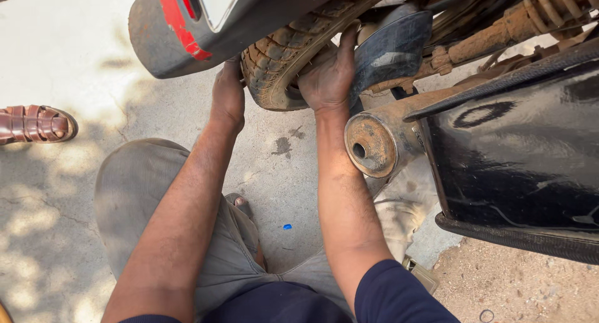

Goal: The person uses a screwdriver to pry and remove a rubber flap from the motorcycle tire. After removing the flap, the person inserts it into the tire tread and presses it into place by hand.

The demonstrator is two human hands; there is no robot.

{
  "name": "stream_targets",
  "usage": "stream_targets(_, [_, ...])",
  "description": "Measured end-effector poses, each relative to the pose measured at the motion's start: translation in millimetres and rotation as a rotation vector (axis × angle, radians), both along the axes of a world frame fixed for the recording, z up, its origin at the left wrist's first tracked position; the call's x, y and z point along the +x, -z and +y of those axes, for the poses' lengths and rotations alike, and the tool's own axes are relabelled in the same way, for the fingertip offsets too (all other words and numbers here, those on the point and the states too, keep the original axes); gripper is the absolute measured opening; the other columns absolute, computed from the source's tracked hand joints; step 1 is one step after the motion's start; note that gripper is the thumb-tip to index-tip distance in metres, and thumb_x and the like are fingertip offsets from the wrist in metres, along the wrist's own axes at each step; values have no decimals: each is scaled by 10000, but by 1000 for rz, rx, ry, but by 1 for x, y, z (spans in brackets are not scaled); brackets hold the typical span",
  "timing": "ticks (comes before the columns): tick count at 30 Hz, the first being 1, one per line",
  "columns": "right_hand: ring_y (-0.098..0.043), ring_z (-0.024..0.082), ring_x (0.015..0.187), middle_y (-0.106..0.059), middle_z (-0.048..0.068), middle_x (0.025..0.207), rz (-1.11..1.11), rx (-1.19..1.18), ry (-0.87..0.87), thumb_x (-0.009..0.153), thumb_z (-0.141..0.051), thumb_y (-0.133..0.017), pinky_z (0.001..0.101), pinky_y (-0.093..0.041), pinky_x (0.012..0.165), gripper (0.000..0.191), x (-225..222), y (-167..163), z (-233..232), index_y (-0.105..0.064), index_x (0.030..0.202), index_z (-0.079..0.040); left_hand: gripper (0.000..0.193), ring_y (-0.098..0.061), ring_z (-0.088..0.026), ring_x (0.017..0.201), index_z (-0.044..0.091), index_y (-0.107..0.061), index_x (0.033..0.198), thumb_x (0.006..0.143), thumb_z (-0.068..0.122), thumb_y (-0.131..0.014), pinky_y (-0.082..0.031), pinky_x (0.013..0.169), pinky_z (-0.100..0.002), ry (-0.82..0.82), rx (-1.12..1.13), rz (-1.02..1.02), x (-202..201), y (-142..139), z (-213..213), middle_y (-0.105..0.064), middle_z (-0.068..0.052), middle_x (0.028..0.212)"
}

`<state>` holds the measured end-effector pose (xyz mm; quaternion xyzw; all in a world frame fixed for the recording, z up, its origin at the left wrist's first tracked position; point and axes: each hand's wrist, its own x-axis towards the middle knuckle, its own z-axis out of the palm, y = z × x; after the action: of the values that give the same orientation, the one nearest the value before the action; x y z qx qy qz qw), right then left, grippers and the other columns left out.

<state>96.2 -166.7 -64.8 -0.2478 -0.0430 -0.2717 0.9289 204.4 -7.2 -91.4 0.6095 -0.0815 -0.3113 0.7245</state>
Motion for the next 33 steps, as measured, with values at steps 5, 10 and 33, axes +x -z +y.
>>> stream_targets(5, [-483, 251, 1409, -514, 105, 1513, 300, -108, -109, 1067, -504, -461, 414, -358, 1248, 632, 9, 39, -3, -468, 1520, -63, 666, -604, -183, 1161, -63, -647, 1290, 1039, 512, -424, -450, 1043, -329, -79, 74, -50, -10, -8, -2, -700, -133, 1286])
stream_targets(10, [-498, 185, 1167, -654, 170, 1248, 725, -827, -316, 1130, -512, -483, 361, -427, 1090, 677, 7, 80, -25, -621, 1394, 96, 611, -593, -201, 1133, -87, -637, 1268, 1049, 455, -461, -458, 1010, -342, -119, 77, -116, -8, -10, -3, -689, -148, 1255])
stream_targets(33, [-491, 273, 1438, -554, 86, 1517, 262, -96, -123, 1097, -526, -468, 457, -375, 1268, 623, 11, 74, -24, -503, 1526, -75, 944, -526, -253, 1320, 25, -438, 1528, 957, 760, -279, -401, 1110, -401, 83, 75, -84, -13, 17, 3, -565, -142, 1486])
